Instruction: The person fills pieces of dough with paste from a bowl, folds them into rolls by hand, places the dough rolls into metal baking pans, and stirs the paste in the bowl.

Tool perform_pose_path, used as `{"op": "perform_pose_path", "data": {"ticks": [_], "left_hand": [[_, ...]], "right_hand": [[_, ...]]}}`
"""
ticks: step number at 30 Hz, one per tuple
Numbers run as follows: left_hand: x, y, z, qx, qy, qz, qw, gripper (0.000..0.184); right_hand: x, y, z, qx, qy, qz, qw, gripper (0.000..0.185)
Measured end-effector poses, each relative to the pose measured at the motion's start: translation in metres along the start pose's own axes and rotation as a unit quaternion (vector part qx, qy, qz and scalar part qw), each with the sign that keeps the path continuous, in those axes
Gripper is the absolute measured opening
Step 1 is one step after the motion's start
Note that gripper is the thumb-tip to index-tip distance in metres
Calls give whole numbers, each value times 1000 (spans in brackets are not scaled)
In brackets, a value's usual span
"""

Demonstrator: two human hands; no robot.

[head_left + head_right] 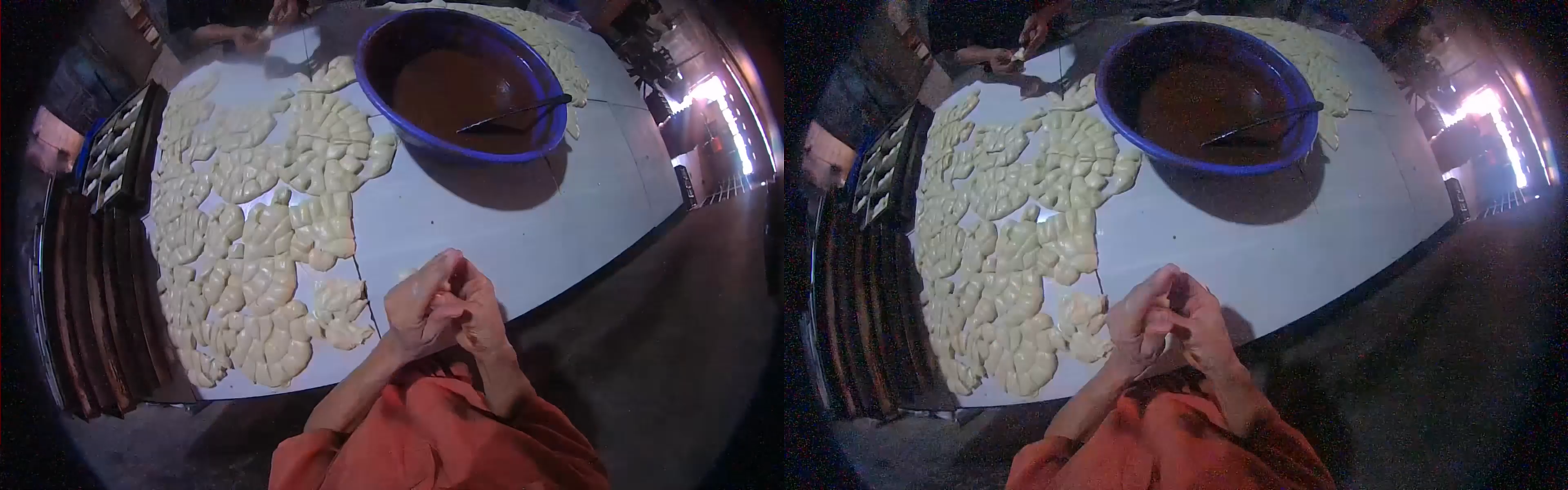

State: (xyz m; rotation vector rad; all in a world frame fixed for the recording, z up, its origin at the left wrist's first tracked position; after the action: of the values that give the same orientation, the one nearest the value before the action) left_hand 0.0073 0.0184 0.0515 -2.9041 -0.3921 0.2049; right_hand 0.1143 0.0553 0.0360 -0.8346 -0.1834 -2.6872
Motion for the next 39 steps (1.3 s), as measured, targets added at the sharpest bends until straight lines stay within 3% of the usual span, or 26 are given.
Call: {"op": "perform_pose_path", "data": {"ticks": [2,4,5,6,8,9,10,12,13,15,16,18,22,24,25,28,29,30,32,33,34,36,39], "left_hand": [[28,-13,-1,60,12,44,997,73],[40,-30,10,27,141,-105,984,96],[48,-32,26,-93,142,-31,985,91],[52,-32,35,-91,141,-31,985,91],[77,-32,80,-227,241,35,943,84],[73,-36,68,-229,356,-13,906,71],[66,-37,61,-227,354,-12,907,71],[48,-39,61,-278,206,39,937,50],[41,-39,64,-316,169,52,932,47],[28,-41,67,-330,152,52,930,45],[25,-42,68,-344,136,56,927,44],[19,-45,63,-331,108,47,936,41],[16,-46,63,-325,65,71,941,37],[15,-50,63,-342,42,81,935,36],[17,-52,66,-335,65,72,937,36],[20,-68,62,-334,78,69,937,36],[23,-70,69,-333,112,70,934,37],[26,-73,73,-331,110,75,934,37],[25,-80,72,-296,119,62,946,38],[22,-81,67,-290,143,53,945,38],[21,-82,66,-290,143,48,945,38],[13,-86,66,-307,179,11,934,39],[12,-96,56,-317,267,-5,910,45]], "right_hand": [[6,-14,17,22,-50,-8,998,25],[7,-33,26,41,-149,67,986,23],[8,-41,33,77,-134,93,984,20],[5,-57,35,75,-134,95,984,20],[-4,-102,55,-58,5,105,993,19],[-4,-127,69,-65,64,88,992,17],[-5,-153,86,-73,123,69,987,16],[-14,-205,105,-91,322,111,936,14],[-19,-227,107,-91,321,113,936,14],[-25,-262,86,-70,545,236,801,17],[-34,-276,74,-71,544,237,802,17],[-36,-286,42,-67,725,367,579,23],[-34,-282,24,12,722,439,535,24],[-35,-285,32,118,530,371,754,20],[-38,-293,25,65,454,351,817,21],[-49,-303,18,38,537,322,778,23],[-47,-301,16,45,626,311,714,24],[-37,-297,16,44,627,307,715,24],[-15,-290,13,23,571,346,744,24],[-10,-293,17,-22,463,323,825,17],[3,-285,25,-21,461,328,824,17],[20,-263,44,66,181,235,953,17],[29,-237,42,77,97,215,969,19]]}}
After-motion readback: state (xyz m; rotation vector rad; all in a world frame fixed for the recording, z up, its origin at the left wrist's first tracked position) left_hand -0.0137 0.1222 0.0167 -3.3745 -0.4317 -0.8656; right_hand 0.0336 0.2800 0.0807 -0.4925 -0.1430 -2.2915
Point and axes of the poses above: each hand's wrist, its own y-axis away from the middle knuckle, its own x-axis out of the palm, z = x × y, the point moved 7 cm from there along -y, towards the middle knuckle, and after that the axes turned 14 degrees about -x, right-handed, at the moved point
